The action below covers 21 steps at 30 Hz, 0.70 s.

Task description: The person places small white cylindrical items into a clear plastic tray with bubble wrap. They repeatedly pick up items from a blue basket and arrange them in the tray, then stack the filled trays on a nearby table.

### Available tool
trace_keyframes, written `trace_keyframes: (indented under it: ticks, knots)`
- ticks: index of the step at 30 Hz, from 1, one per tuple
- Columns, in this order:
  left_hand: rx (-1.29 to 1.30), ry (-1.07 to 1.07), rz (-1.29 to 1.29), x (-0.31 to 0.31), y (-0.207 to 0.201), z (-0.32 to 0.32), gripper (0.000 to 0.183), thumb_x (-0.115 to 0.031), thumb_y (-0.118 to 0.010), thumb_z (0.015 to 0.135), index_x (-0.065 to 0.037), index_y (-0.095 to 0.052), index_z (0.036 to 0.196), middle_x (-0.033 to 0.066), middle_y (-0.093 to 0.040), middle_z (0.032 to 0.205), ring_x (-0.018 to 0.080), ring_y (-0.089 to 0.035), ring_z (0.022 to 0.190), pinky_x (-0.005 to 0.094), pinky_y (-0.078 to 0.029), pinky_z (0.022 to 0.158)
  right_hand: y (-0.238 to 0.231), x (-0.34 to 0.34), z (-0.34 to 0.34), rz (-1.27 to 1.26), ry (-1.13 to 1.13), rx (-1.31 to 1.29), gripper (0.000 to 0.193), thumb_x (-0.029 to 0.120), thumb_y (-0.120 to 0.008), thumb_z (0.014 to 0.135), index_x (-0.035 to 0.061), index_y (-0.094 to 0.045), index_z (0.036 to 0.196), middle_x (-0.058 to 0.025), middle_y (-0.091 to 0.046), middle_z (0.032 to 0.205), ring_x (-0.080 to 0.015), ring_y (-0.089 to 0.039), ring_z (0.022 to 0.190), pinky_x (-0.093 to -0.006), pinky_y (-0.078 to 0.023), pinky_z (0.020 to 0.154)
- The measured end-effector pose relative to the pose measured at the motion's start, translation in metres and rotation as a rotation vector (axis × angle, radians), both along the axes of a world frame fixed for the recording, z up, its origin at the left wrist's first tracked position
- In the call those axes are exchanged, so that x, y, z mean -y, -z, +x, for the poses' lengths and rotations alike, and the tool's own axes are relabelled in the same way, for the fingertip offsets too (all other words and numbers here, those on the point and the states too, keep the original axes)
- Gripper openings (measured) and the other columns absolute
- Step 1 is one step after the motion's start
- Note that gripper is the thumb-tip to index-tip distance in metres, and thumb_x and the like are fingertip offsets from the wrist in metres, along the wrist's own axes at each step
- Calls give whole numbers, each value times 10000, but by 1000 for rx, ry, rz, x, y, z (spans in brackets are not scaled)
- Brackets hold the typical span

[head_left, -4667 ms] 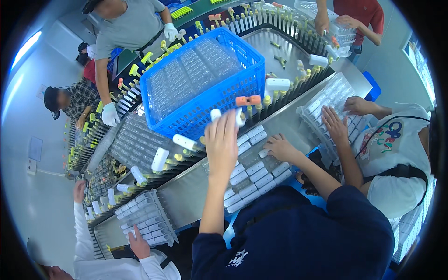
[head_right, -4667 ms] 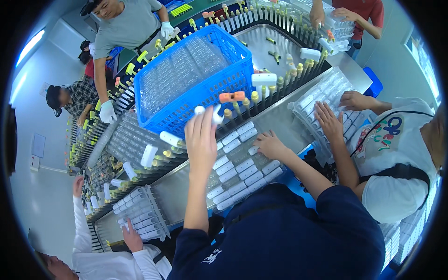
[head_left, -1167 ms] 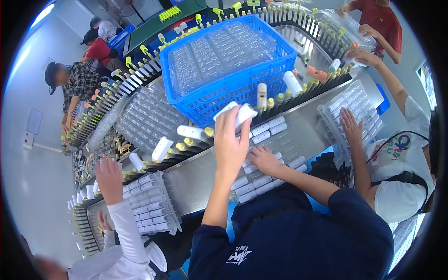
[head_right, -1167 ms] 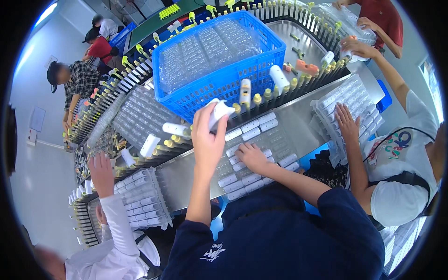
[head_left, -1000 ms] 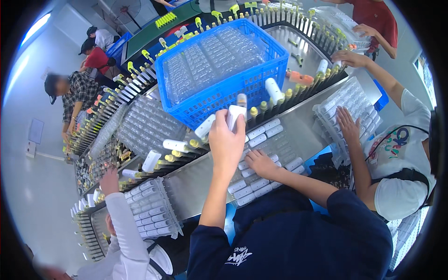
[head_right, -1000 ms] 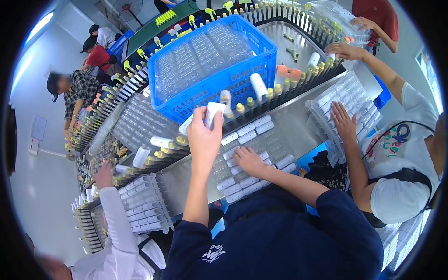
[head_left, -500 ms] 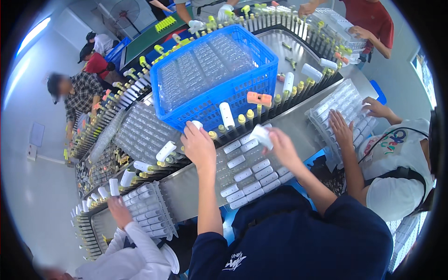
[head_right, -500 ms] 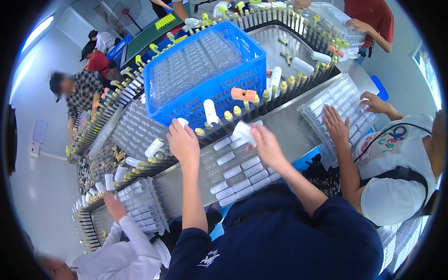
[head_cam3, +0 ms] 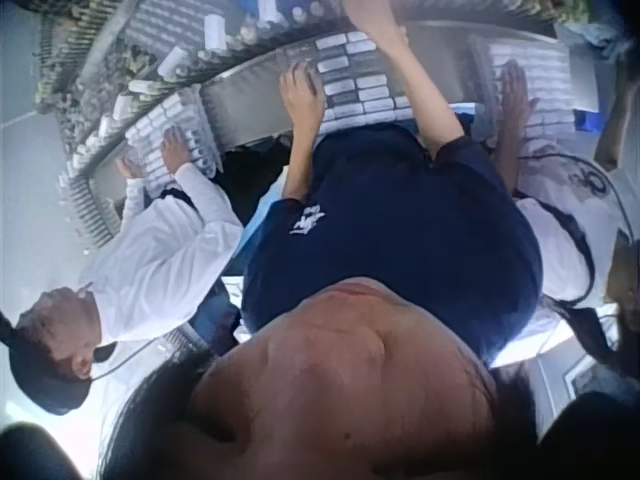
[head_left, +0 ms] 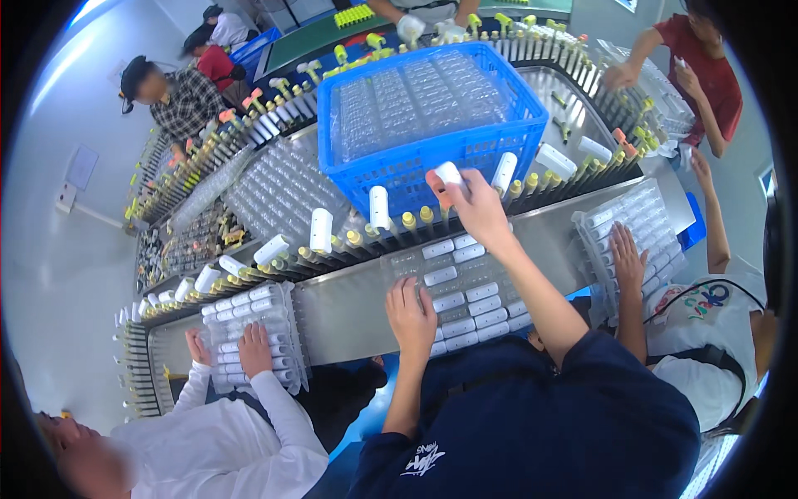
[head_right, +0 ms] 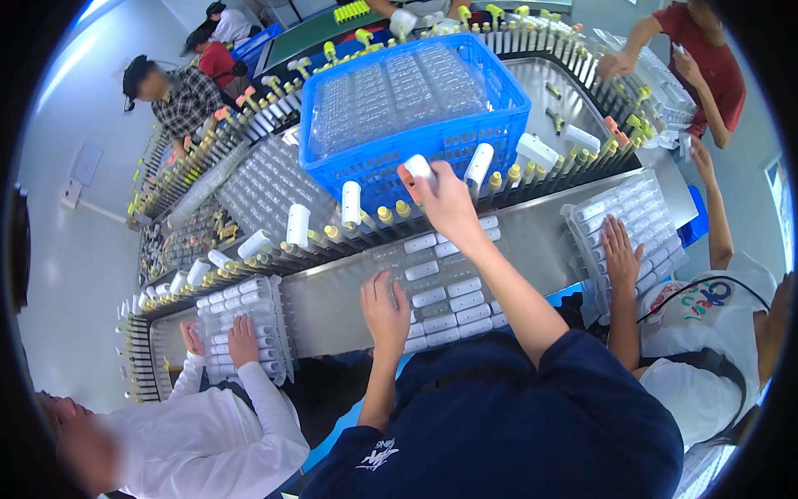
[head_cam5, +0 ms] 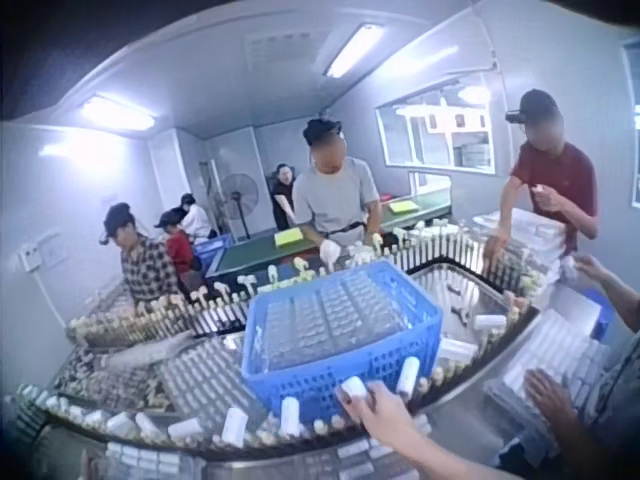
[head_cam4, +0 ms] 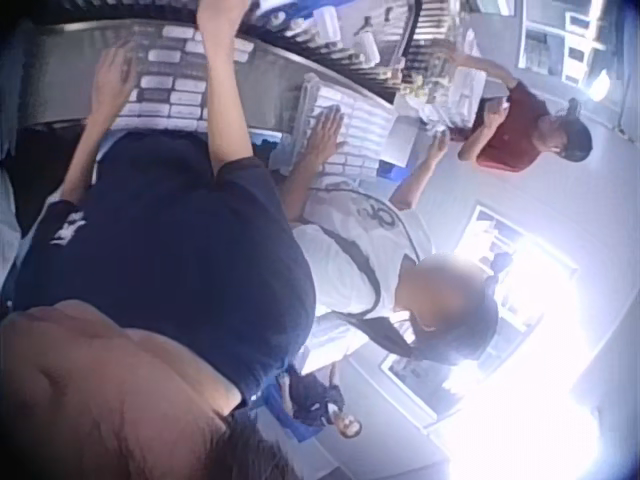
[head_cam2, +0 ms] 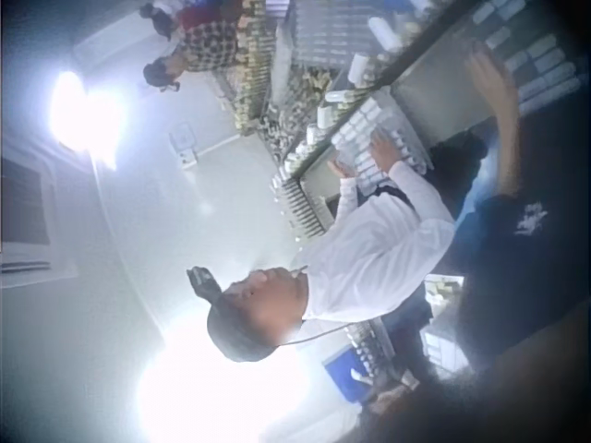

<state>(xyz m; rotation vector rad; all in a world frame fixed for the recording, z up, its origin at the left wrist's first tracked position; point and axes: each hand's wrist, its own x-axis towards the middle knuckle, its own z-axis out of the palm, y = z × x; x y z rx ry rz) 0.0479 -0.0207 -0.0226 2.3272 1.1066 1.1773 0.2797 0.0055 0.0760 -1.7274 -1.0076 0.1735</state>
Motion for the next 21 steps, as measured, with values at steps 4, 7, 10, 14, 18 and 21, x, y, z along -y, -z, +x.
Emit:
trace_keyframes:
  ticks: [4,7,10,14,18,21]
  knots:
    - [-102,14,-106,-13,12,-7,295,-65,-699,963,7,-673,1248,220,-687,1208,432,-628,1167,522,-506,1010,-27,-46,-21,-431,-163,398,397,274,-666,1068,-44,-630,1304,-193,-783,1037,-408,-774,781,-476,-619,697]
    - [-232,150,-156,-32,19,3,277,-124,-694,975,-9,-683,1226,188,-697,1170,398,-642,1159,524,-507,1012,8,-54,-68,-455,-9,770,492,276,-685,1036,-59,-589,1384,-175,-764,1055,-303,-784,755,-375,-633,608]
    - [-342,303,-115,-43,40,21,289,-150,-668,989,-19,-677,1246,177,-686,1222,392,-644,1159,529,-505,1007,39,-33,-83,-179,-77,766,698,203,-688,995,-36,-424,1594,-245,-655,1329,-319,-778,860,-355,-636,647]
    - [7,261,-61,-56,91,60,356,-176,-675,975,-36,-659,1302,145,-655,1305,372,-621,1194,543,-506,1001,21,8,-108,113,-383,434,639,123,-698,942,38,-512,1548,-226,-685,1282,-426,-738,983,-480,-626,829]
    - [-361,341,50,-95,96,94,377,-198,-707,954,-57,-655,1300,127,-633,1301,347,-595,1234,533,-517,993,62,64,-56,-173,-427,454,436,90,-682,953,33,-636,1382,-209,-729,1190,-434,-717,1027,-522,-580,911]
    - [-437,256,11,-95,82,107,232,-189,-743,942,-55,-706,1128,117,-631,1169,315,-606,1161,488,-531,975,109,95,11,-333,-234,540,337,77,-669,926,40,-698,1259,-195,-742,1137,-424,-714,996,-527,-578,878]
